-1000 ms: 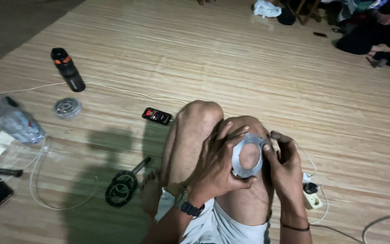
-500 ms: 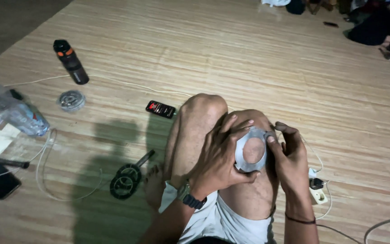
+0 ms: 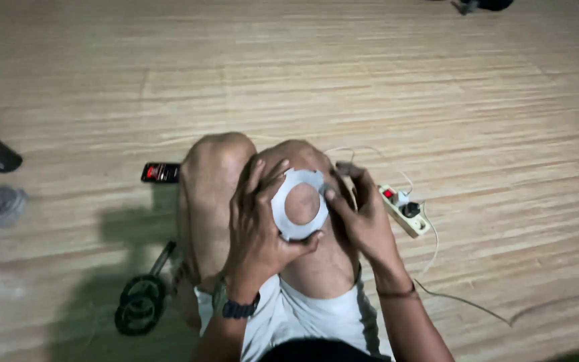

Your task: Filing the edges of a motorcycle clutch plate to remove burrs or clean the surface.

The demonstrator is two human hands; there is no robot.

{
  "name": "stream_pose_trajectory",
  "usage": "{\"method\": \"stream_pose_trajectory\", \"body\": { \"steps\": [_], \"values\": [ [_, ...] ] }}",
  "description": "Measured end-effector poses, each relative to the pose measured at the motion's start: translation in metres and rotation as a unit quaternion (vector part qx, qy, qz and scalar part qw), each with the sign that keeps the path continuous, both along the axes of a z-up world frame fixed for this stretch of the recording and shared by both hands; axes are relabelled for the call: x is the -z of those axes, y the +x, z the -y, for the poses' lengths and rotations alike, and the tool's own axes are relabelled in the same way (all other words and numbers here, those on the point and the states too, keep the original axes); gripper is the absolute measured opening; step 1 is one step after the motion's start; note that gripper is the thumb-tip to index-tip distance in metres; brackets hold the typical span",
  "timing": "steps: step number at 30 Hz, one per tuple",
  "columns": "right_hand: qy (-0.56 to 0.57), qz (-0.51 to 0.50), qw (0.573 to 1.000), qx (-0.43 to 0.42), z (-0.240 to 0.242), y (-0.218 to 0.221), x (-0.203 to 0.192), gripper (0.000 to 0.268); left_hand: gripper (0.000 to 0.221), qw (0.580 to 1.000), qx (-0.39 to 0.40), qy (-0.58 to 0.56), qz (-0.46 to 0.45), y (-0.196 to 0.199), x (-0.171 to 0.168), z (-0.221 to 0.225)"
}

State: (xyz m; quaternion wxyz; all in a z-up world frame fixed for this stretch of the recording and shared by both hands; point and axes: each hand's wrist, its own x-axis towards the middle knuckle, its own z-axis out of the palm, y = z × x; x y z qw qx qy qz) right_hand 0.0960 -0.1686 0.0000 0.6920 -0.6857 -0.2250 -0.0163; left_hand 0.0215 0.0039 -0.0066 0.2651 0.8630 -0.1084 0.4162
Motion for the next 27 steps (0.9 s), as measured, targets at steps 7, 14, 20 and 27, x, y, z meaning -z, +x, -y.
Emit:
{"method": "stream_pose_trajectory", "body": {
  "steps": [7,14,20,27],
  "values": [
    [0.016,0.001,1.000,0.016,-0.014,0.015,-0.001,0.038,0.102,1.000,-0.003,-0.002,-0.005,-0.002,-0.006,0.000],
    [0.073,0.008,0.997,0.010,-0.003,0.003,0.024,0.036,0.097,1.000,-0.003,-0.002,-0.001,-0.007,-0.013,0.005],
    [-0.053,0.053,0.996,0.044,-0.021,0.020,-0.015,0.035,0.107,0.999,-0.024,0.017,-0.014,0.002,-0.001,0.001],
    [0.004,-0.032,0.999,0.027,-0.004,0.007,0.004,0.032,0.098,1.000,0.001,0.003,-0.005,-0.003,-0.010,0.004]
  ]
}}
